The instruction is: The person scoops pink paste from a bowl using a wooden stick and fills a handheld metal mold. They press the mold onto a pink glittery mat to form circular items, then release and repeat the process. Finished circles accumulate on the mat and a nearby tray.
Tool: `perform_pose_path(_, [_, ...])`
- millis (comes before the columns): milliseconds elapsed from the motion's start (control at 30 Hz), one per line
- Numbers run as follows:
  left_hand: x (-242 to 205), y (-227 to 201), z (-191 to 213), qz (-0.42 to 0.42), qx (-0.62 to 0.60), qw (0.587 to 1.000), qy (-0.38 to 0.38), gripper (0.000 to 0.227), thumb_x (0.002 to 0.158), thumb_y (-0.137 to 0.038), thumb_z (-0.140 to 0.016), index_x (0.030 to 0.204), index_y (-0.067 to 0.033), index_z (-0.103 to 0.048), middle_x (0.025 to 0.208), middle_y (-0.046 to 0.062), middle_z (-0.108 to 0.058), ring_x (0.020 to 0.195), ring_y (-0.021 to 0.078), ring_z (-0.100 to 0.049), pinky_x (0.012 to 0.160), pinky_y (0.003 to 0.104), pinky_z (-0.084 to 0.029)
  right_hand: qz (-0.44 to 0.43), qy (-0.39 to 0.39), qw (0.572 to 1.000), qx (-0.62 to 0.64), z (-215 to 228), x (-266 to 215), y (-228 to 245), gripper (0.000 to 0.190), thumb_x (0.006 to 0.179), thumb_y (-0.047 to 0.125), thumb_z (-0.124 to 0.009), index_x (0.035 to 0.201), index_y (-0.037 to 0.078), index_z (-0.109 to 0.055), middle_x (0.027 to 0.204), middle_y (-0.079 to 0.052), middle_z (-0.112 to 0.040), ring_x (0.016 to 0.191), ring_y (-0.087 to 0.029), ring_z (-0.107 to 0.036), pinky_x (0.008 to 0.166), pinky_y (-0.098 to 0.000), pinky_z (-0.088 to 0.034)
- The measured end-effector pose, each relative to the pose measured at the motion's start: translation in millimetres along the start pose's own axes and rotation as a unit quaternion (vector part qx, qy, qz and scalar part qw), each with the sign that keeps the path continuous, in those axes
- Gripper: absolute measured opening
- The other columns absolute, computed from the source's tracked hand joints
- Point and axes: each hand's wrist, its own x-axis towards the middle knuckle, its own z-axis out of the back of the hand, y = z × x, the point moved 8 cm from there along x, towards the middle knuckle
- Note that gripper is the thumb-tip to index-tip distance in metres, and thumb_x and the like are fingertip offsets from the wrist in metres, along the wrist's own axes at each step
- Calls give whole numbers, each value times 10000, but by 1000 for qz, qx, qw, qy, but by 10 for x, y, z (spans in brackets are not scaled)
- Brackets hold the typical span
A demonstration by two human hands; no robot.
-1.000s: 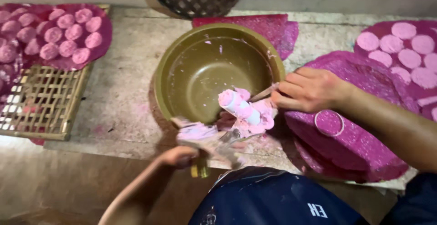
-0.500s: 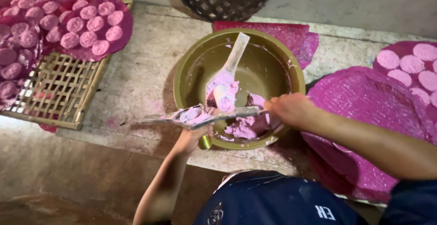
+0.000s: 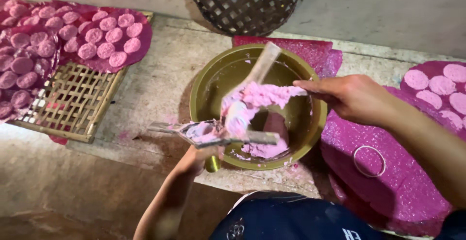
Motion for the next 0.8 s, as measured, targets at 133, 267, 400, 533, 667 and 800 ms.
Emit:
perform_pose_path(133, [99,127,-25,-30,-111,993,-24,446,806,-86,-687,1237,-11,-600,982,83,-651,783,152,-616,682,304,-540,78,-72,993,52,-93,62,60,543,848,104,-679,1374,237,-649,1085,-135,-765,808,-269,-764,737,-374,-625])
perform_pose_path(267, [302,281,-113,-102,-196,975,-21,448,922,-89,-687,1334,6,-537,1056,103,-634,842,159,-604,739,330,-545,-132,18,978,158,-745,9,-245,453,947,173,-617,1398,216,-613,1115,-117,-761,483,-202,-652,625,-355,-623])
perform_pose_path(400, [586,620,-110,-23,-232,965,-118,348,899,-119,-659,1232,-33,-604,1014,48,-672,809,148,-625,709,310,-545,-233,19,936,262,-1380,-18,-386,455,996,206,-540,1449,203,-581,1193,-74,-754,425,-235,-531,489,-419,-551])
perform_pose_path(533, [836,296,-103,-130,-114,977,-124,213,994,-153,-677,1143,-5,-639,981,77,-670,853,160,-652,779,332,-573,-176,32,938,296,-1594,-108,-350,453,989,192,-560,1441,157,-571,1117,-135,-786,538,-201,-677,635,-352,-633])
perform_pose_path(667, [623,-566,-8,-329,367,835,-246,122,1022,-176,-706,1124,-108,-700,961,36,-715,829,146,-686,746,322,-582,-56,79,960,264,-1259,-230,-173,435,990,195,-581,1415,107,-620,1149,-129,-783,909,-160,-734,884,-377,-558])
perform_pose_path(800, [323,-977,-401,-457,522,677,-247,555,845,-234,-836,1308,-2,-637,1152,199,-737,767,184,-712,658,277,-576,-113,249,938,214,-1098,-99,-287,308,1081,244,-538,1208,1,-678,1088,-219,-751,957,-283,-677,865,-420,-591])
